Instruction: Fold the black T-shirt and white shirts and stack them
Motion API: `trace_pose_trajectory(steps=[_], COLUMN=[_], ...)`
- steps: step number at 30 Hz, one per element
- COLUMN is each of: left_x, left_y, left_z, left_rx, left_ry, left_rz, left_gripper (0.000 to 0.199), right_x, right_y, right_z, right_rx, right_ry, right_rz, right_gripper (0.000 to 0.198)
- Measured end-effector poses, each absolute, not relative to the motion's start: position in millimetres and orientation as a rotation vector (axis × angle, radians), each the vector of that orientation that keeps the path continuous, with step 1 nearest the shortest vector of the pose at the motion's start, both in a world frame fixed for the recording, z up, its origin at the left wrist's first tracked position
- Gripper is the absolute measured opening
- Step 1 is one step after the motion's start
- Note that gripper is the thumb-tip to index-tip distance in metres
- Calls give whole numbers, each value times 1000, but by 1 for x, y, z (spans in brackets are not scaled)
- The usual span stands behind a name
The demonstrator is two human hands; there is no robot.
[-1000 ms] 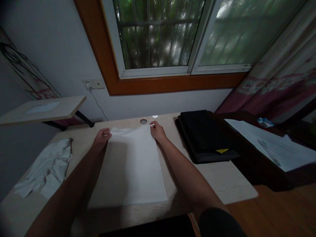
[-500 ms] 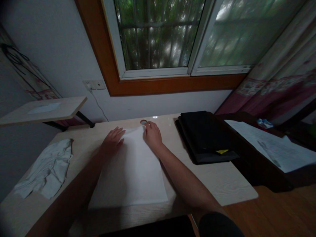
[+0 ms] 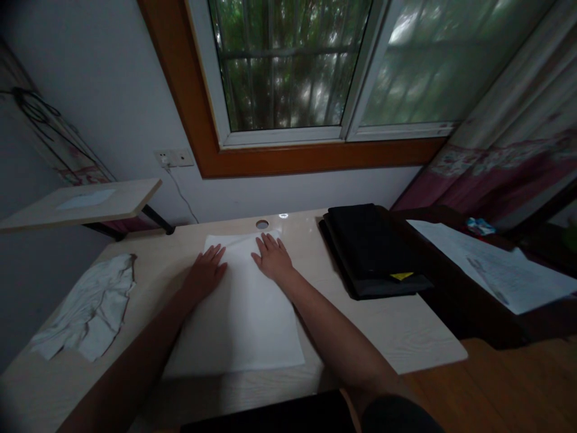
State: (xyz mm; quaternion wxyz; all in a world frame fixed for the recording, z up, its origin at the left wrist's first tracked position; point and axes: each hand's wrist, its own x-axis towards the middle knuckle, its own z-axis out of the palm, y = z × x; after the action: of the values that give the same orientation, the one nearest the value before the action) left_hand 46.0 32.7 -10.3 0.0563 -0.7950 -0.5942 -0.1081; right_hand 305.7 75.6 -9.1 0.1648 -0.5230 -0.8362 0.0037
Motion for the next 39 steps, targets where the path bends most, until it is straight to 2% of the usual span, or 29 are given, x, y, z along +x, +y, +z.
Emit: trace_pose_trajectory(steps=[6,13,19,27,39], left_x=[24,-3,26,65,42], left_y=[3,-40,-77,-110,-133], left_z=[-16,-21,3,0,-10], left_rx=[-2378,-2439,-2554,-2625,-2553], left_ry=[-1794,-1717,-1480,-1341,-1459], left_rz=[-347,-403,-340,-316,-311], left_gripper=[54,51,46,55,63], right_x=[337,362,334,297,338], right_y=[68,44,-16,-88,-87], right_z=[-10,-7,11,3,6], right_rx=[-1595,-1627,-1400,-1157,-1072], right_ry=[-2355,-2297,-2323,-2464,-2573], right_rz=[51,55,58,187,170], right_gripper=[62,54,58,60,64])
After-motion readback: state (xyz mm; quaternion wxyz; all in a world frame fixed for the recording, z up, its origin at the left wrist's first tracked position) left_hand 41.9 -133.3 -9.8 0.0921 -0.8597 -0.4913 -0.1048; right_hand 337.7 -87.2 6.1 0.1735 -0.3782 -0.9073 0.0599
